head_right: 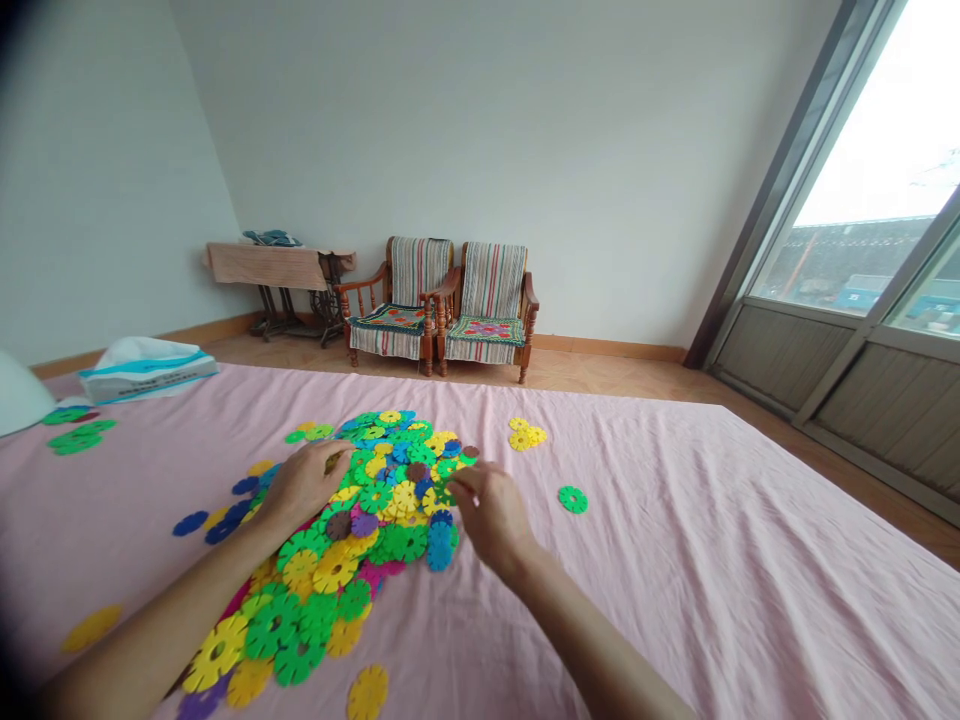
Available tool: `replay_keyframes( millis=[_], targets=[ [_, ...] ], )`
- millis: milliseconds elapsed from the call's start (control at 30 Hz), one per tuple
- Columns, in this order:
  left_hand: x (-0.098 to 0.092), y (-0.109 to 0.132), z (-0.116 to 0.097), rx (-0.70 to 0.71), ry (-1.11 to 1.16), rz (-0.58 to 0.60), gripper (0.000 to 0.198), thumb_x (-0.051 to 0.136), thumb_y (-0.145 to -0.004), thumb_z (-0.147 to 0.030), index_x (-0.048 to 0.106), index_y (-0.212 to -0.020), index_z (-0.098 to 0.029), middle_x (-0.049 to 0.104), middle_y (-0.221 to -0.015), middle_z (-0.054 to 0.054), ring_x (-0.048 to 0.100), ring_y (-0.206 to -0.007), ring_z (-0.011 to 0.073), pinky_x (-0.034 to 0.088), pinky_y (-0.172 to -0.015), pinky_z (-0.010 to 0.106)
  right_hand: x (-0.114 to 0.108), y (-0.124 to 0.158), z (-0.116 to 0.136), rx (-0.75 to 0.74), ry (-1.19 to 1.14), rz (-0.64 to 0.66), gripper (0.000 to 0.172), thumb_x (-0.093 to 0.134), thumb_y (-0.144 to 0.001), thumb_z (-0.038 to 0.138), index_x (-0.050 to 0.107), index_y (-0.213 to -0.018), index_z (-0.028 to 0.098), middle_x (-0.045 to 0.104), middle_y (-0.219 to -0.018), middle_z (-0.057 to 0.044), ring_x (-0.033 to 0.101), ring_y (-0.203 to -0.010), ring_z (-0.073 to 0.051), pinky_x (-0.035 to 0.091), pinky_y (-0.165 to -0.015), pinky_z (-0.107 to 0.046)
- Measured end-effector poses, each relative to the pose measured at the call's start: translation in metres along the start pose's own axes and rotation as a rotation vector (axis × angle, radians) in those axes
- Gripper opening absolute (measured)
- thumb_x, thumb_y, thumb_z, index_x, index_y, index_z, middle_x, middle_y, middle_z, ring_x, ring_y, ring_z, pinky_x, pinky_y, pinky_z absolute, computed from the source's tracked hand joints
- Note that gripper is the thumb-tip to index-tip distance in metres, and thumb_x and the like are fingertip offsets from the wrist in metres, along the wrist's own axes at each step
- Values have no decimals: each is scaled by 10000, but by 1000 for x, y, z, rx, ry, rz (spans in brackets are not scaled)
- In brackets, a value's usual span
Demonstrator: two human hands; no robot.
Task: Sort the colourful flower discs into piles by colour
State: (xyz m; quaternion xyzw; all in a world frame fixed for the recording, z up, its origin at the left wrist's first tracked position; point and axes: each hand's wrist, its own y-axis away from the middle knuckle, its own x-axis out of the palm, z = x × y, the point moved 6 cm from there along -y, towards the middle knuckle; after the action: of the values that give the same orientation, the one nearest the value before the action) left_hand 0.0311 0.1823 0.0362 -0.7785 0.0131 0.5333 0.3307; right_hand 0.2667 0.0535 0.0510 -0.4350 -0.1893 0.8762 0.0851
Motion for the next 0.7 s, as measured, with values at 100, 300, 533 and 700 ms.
replay_keyframes(
  millis=[100, 300, 533, 700],
  targets=[
    [0, 0, -1, -5, -12, 10, 339, 388, -869, -331, 691, -919, -186, 727, -982, 87, 663, -926, 243, 486, -838, 317, -29, -8, -53, 292, 179, 4, 246, 470, -869, 243, 684, -756, 198, 659, -714, -23, 590, -672, -150, 373, -597, -235],
    [1, 0, -2, 12, -32, 9, 339, 373, -881, -314, 682, -901, -174, 725, -977, 91, 663, -936, 241, 489, -843, 319, -81, 7, -131, 587, 429, -13, 252, 503, -755, 154, 598, -523, 173, 581, -543, -57, 567, -580, -177, 303, -552, -269],
    [-5, -1, -10, 70, -30, -44, 369, 374, -903, -317, 694, -942, -137, 715, -1020, 124, 654, -973, 271, 493, -880, 397, -76, 11, -128, 548, 539, -112, 250, 466, -861, 279, 684, -798, 173, 661, -896, -128, 579, -883, -251, 351, -709, -325],
    [-22, 6, -54, 247, 77, -67, 419, 365, -951, -395, 673, -1081, -142, 676, -1144, 114, 587, -1111, 240, 433, -992, 414, -38, 0, -91, 294, 441, -94, 279, 423, -906, 274, 661, -797, 177, 647, -839, -72, 568, -838, -185, 369, -734, -264]
  ],
)
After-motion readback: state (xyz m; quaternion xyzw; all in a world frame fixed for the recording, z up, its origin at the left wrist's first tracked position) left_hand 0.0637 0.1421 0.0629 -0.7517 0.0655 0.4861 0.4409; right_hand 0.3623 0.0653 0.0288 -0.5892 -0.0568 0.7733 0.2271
